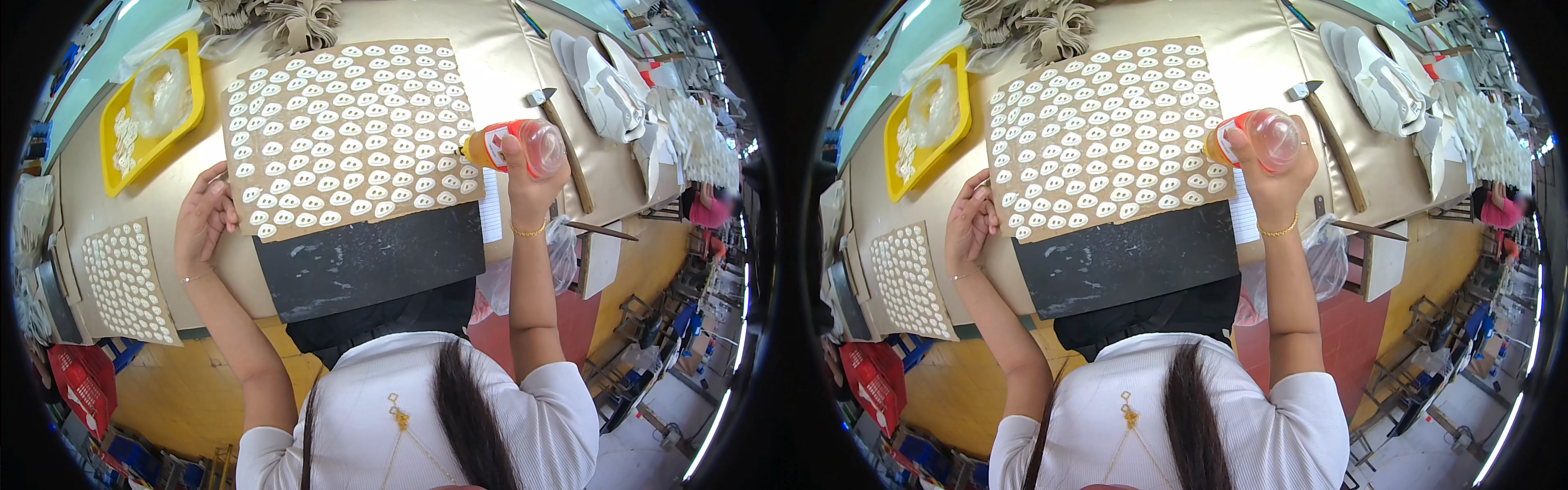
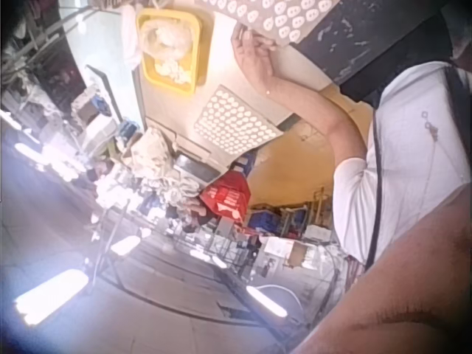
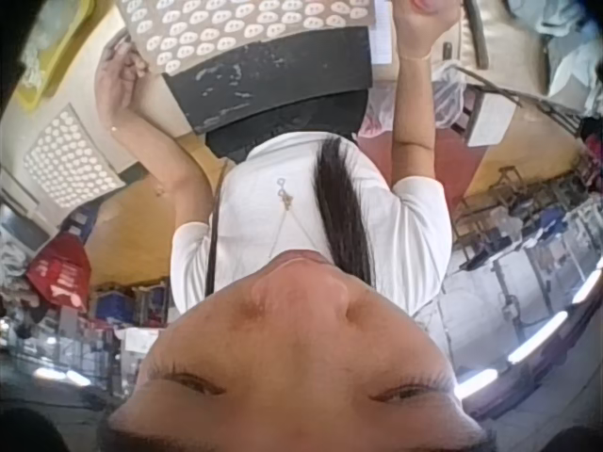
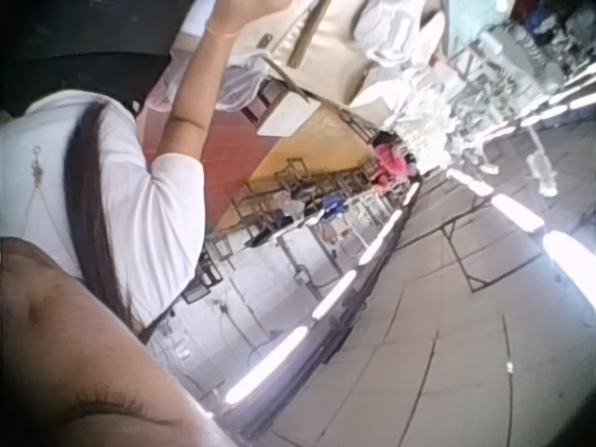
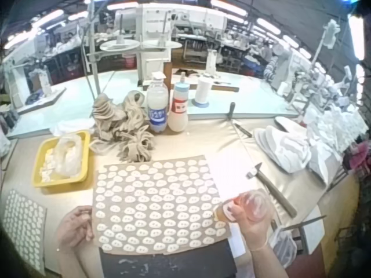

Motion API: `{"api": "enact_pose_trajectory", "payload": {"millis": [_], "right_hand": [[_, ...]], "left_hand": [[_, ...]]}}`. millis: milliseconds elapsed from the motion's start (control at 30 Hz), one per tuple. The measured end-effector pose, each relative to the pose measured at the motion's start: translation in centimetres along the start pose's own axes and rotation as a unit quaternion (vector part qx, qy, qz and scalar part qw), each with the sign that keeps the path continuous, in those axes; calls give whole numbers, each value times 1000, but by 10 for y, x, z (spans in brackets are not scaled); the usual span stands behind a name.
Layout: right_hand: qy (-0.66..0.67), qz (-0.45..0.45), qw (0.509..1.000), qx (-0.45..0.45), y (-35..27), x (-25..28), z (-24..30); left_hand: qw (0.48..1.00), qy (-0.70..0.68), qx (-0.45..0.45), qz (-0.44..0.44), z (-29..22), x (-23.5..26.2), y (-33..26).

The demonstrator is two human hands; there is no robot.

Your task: The person applies glue from a squeeze bottle onto small white components arranged on a cardboard sheet. They then handle beige fabric pieces, placing them on the table and moving other items aside.

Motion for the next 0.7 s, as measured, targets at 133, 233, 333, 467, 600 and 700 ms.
{"api": "enact_pose_trajectory", "payload": {"millis": [133, 233, 333, 467, 600, 700], "right_hand": [[15, 7, 1000, -5, -3, -4, 1], [27, 6, 1000, -10, -5, -8, 4], [23, 14, 1000, 4, -4, -13, 6], [5, 25, 1000, 12, -1, -18, 4], [-3, 6, 1000, 20, 5, -17, 6], [-10, -1, 1000, 29, 9, -14, 3]], "left_hand": [[1000, -2, -5, 5, 0, 0, -1], [1000, -5, -5, 7, 0, 0, 0], [1000, -3, -3, 7, 0, 0, 0], [1000, -1, -7, 5, 0, 0, -1], [1000, 0, -7, 5, 0, -1, -1], [1000, 0, -6, 3, -1, -2, -1]]}}
Point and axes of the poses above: each hand's wrist, its own y-axis towards the middle knuckle, its own x-axis out of the back of the hand, z = x × y, the point moved 4 cm from there along y, towards the middle knuckle, and after that the axes turned 4 degrees about -x, right-handed, at the moved point
